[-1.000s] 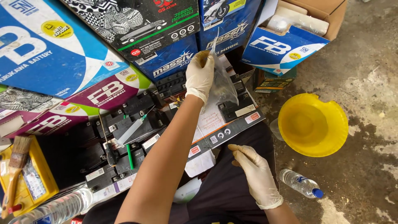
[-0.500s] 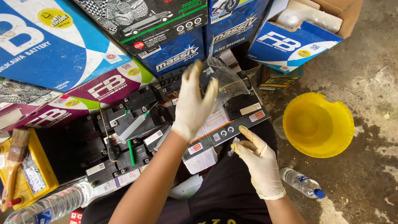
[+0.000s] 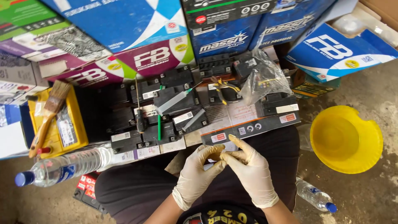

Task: Servicing lead-acid batteries by filling them with electrolyte using a syringe and preparing terminal hardware.

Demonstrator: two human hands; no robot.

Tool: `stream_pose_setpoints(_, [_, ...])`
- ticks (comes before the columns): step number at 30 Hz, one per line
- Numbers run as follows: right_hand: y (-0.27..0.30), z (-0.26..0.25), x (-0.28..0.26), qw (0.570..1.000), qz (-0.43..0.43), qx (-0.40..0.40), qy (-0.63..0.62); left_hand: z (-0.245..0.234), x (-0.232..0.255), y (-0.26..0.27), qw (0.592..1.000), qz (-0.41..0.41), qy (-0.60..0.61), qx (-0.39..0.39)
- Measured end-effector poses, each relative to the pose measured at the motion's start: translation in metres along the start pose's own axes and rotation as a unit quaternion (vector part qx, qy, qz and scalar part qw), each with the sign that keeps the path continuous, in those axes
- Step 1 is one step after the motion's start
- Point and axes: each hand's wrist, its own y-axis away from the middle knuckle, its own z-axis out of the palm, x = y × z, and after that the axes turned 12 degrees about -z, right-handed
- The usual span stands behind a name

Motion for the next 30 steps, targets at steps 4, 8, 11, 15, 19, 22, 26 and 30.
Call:
stream_pose_setpoints(4, [0.007, 0.010, 0.006, 0.996, -0.060, -0.052, 0.046, -0.015, -0.015, 0.008, 1.000, -0.002, 0.020, 0.013])
stream_pose_setpoints(8, [0.007, 0.016, -0.001, 0.991, -0.072, -0.086, 0.075, -0.022, -0.029, 0.010, 0.998, -0.036, 0.043, 0.022])
stream_pose_setpoints(11, [0.004, 0.020, -0.003, 0.991, -0.067, -0.082, 0.075, -0.024, -0.034, 0.008, 0.985, -0.100, 0.138, 0.013])
stream_pose_setpoints(15, [0.001, 0.026, -0.007, 0.994, -0.064, -0.075, 0.042, -0.030, -0.023, 0.008, 0.937, -0.127, 0.321, -0.047])
stream_pose_setpoints(19, [0.004, 0.031, -0.028, 0.996, -0.022, -0.067, 0.063, -0.041, -0.013, 0.010, 0.942, -0.163, 0.293, -0.029])
stream_pose_setpoints(22, [0.004, 0.032, -0.031, 0.991, -0.050, -0.098, 0.071, -0.041, -0.021, 0.009, 0.932, -0.108, 0.335, -0.090])
stream_pose_setpoints(26, [0.002, 0.030, -0.036, 0.974, -0.090, -0.141, 0.156, -0.046, -0.017, 0.008, 0.944, -0.106, 0.305, -0.075])
stream_pose_setpoints(30, [0.000, 0.030, -0.042, 0.967, -0.117, -0.145, 0.173, -0.047, -0.036, 0.002, 0.950, -0.094, 0.295, -0.036])
